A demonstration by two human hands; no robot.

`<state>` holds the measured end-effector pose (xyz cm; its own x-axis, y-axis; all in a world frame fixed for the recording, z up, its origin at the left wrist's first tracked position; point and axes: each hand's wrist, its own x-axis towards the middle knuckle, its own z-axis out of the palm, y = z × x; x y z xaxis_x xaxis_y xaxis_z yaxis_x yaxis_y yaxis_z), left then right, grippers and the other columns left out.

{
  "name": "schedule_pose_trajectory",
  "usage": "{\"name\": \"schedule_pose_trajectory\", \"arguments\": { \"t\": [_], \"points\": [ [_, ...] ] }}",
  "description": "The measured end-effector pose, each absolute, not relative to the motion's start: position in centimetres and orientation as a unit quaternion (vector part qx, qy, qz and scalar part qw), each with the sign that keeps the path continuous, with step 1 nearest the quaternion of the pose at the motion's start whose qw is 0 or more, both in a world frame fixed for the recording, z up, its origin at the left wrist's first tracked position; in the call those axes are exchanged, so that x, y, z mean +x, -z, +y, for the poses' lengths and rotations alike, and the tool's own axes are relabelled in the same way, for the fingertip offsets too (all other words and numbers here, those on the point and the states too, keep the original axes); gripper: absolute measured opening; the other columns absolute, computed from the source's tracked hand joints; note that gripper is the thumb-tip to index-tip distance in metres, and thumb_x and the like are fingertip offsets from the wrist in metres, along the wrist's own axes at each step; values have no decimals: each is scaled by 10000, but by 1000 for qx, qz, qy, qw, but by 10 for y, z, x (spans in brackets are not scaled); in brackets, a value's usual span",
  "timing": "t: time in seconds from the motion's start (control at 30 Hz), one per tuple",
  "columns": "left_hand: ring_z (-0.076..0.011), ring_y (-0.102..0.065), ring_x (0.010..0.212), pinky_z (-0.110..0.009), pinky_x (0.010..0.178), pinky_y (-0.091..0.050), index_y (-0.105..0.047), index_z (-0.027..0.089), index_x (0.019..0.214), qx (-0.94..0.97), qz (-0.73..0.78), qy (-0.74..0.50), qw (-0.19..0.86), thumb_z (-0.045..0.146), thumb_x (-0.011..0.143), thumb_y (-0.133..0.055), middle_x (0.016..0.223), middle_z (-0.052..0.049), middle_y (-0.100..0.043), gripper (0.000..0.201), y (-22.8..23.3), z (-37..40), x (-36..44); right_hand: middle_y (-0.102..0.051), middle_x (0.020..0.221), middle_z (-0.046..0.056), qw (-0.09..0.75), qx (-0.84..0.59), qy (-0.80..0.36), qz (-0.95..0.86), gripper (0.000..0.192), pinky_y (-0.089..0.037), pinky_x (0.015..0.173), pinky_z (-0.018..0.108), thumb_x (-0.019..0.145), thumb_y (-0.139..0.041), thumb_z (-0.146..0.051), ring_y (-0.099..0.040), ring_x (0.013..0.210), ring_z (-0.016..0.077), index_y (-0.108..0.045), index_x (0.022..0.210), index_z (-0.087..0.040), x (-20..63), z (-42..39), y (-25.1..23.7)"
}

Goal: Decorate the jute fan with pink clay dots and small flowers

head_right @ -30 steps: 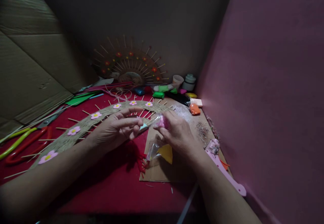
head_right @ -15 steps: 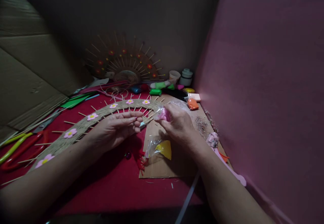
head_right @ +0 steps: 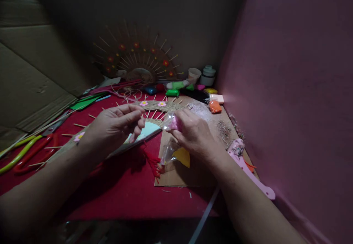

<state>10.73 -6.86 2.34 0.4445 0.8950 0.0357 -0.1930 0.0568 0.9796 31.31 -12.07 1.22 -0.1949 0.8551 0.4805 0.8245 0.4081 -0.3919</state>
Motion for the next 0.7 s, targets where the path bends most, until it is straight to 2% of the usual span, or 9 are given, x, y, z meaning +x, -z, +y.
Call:
{"name": "schedule_pose_trajectory", "arguments": {
  "t": [0.1, 0.23, 0.4, 0.5, 0.6, 0.7],
  "points": [
    [-100, -557, 491, -189, 460, -431, -659, 156, 787, 612, 336, -392, 599, 181, 747, -680, 602, -8, -635, 52, -23, -79, 112, -529, 765, 30, 311, -542, -18, -781, 113, -361, 630, 284, 805, -597, -254, -457, 683, 151, -511, 784, -185, 310, -122, -12],
    [-123, -593, 665, -191, 591, -445, -730, 150, 777, 684, 353, -381, 513, 167, 718, -702, 733, -31, -678, 67, -28, -88, 116, -548, 776, 34, 304, -526, -19, -794, 98, -349, 604, 272, 796, -602, -235, -473, 681, 153, -542, 849, -179, 307, -124, -13],
    [-121, -576, 687, -197, 655, -432, -748, 176, 788, 740, 346, -389, 426, 157, 745, -678, 744, -20, -672, 85, -25, -87, 118, -586, 861, 77, 271, -528, -43, -804, 239, -381, 655, 286, 795, -610, -231, -513, 755, 179, -580, 1006, -125, 301, -128, -17],
    [-132, -576, 741, -208, 709, -424, -751, 197, 805, 785, 311, -381, 377, 207, 748, -692, 800, -23, -661, 83, -20, -86, 117, -580, 858, 80, 253, -534, -49, -805, 250, -380, 655, 284, 807, -604, -237, -504, 746, 173, -591, 1021, -107, 299, -128, -16],
    [-139, -572, 739, -221, 728, -420, -754, 209, 780, 805, 303, -355, 367, 239, 752, -690, 800, -23, -652, 76, -16, -86, 118, -581, 863, 75, 245, -536, -45, -806, 210, -377, 648, 277, 808, -609, -239, -498, 740, 166, -591, 980, -119, 297, -127, -14],
    [-139, -568, 727, -216, 727, -415, -759, 208, 735, 785, 311, -353, 404, 204, 722, -711, 762, -25, -649, 50, -15, -86, 122, -588, 884, 73, 234, -546, -51, -803, 171, -381, 661, 273, 812, -611, -242, -505, 762, 166, -582, 945, -139, 295, -126, -13]
  ]
}}
